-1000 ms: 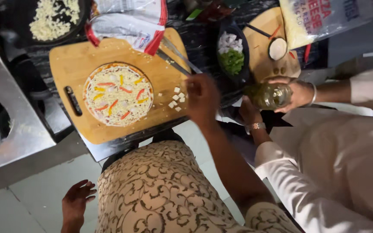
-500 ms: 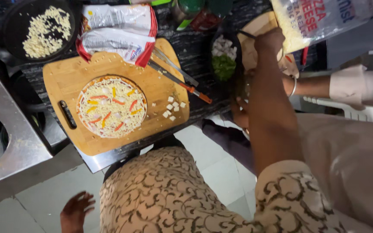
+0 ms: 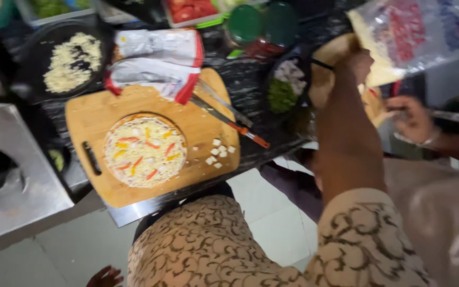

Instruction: The person assembles a pizza by sprinkling shredded cheese over a sauce-topped base, then adds sliced bell peppers and black olives. The person places toppings by hand and uses a spoon to add olives from a jar. The pizza remains on a wooden cutting board throughout.

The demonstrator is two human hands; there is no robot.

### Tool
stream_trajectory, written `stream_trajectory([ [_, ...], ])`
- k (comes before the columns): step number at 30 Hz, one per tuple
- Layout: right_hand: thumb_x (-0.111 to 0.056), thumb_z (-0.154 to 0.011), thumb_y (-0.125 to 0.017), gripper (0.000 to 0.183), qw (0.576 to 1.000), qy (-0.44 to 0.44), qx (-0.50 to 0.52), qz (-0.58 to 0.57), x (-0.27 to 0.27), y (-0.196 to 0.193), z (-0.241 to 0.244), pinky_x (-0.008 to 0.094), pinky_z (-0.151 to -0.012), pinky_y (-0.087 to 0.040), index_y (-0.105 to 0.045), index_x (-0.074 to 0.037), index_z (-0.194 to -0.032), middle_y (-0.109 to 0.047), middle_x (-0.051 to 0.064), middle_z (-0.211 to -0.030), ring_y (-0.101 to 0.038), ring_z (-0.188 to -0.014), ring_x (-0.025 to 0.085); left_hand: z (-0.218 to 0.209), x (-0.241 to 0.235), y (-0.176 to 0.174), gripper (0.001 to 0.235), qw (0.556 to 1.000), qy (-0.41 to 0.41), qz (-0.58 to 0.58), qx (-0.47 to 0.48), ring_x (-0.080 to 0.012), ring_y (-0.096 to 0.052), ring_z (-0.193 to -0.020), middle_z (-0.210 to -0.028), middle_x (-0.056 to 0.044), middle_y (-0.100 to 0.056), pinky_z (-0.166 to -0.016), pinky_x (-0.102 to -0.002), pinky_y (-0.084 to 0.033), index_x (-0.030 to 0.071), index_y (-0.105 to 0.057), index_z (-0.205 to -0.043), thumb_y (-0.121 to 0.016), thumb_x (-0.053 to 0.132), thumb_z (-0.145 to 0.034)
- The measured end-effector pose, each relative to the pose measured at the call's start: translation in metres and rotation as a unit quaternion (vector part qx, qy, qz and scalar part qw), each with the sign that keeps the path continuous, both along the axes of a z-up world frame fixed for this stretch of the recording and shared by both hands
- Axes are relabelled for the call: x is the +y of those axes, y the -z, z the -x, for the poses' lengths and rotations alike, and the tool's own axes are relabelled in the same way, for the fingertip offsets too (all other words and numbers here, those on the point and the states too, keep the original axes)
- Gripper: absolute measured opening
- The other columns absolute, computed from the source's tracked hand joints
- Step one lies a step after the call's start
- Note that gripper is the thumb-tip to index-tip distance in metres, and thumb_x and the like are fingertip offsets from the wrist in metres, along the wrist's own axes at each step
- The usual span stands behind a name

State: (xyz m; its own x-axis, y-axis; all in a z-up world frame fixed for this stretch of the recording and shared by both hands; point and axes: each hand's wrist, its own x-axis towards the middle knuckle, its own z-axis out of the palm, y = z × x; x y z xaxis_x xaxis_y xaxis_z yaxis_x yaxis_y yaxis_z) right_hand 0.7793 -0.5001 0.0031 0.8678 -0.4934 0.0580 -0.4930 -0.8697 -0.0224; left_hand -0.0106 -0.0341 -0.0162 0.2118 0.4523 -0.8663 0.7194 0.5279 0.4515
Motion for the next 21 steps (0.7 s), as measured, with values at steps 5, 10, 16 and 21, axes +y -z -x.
stream_trajectory([
  [5, -0.042, -0.096, -0.067, 0.053, 0.995, -0.093, 0.024, -0.036, 0.045, 0.023, 0.01, 0.052, -0.093, -0.051, -0.053, -0.005, -0.131, -0.058, 0.022, -0.127, -0.061, -0.113, 0.04, 0.027, -0.004, -0.02, 0.04, 0.996, -0.039, -0.016, -0.082, -0.022, -0.072, -0.087, -0.104, -0.014, -0.078, -0.073, -0.033, -0.057, -0.001, -0.065, -0.129, -0.067, 0.01, -0.091],
  [10, -0.033, -0.095, -0.071, 0.041, 0.987, -0.156, -0.011, -0.047, 0.066, 0.008, 0.031, 0.045, -0.089, -0.053, -0.059, -0.005, -0.123, -0.063, 0.017, -0.118, -0.065, -0.105, 0.033, 0.002, 0.003, -0.085, 0.036, 0.995, 0.071, -0.06, 0.025, -0.0201, -0.071, -0.087, -0.1, -0.016, -0.077, -0.072, -0.033, -0.056, 0.0, -0.069, -0.124, -0.074, 0.011, -0.09],
  [16, -0.022, -0.094, -0.076, 0.027, 0.824, -0.367, -0.098, -0.419, 0.161, -0.083, 0.185, 0.036, -0.083, -0.056, -0.067, -0.006, -0.114, -0.07, 0.01, -0.109, -0.07, -0.096, 0.024, -0.096, 0.02, -0.175, 0.025, 0.967, 0.177, -0.156, -0.092, -0.0148, -0.077, -0.084, -0.094, -0.008, -0.083, -0.077, -0.028, -0.059, 0.007, -0.077, -0.111, -0.078, 0.022, -0.091],
  [21, -0.013, -0.093, -0.08, 0.017, 0.578, -0.59, 0.217, -0.52, 0.284, -0.137, 0.425, 0.029, -0.079, -0.058, -0.073, -0.007, -0.107, -0.076, 0.005, -0.101, -0.073, -0.089, 0.017, -0.189, 0.017, -0.198, 0.031, 0.853, 0.319, -0.28, -0.303, -0.0303, -0.069, -0.098, -0.111, -0.018, -0.07, -0.081, -0.035, -0.059, 0.001, -0.07, -0.118, -0.072, 0.01, -0.089],
])
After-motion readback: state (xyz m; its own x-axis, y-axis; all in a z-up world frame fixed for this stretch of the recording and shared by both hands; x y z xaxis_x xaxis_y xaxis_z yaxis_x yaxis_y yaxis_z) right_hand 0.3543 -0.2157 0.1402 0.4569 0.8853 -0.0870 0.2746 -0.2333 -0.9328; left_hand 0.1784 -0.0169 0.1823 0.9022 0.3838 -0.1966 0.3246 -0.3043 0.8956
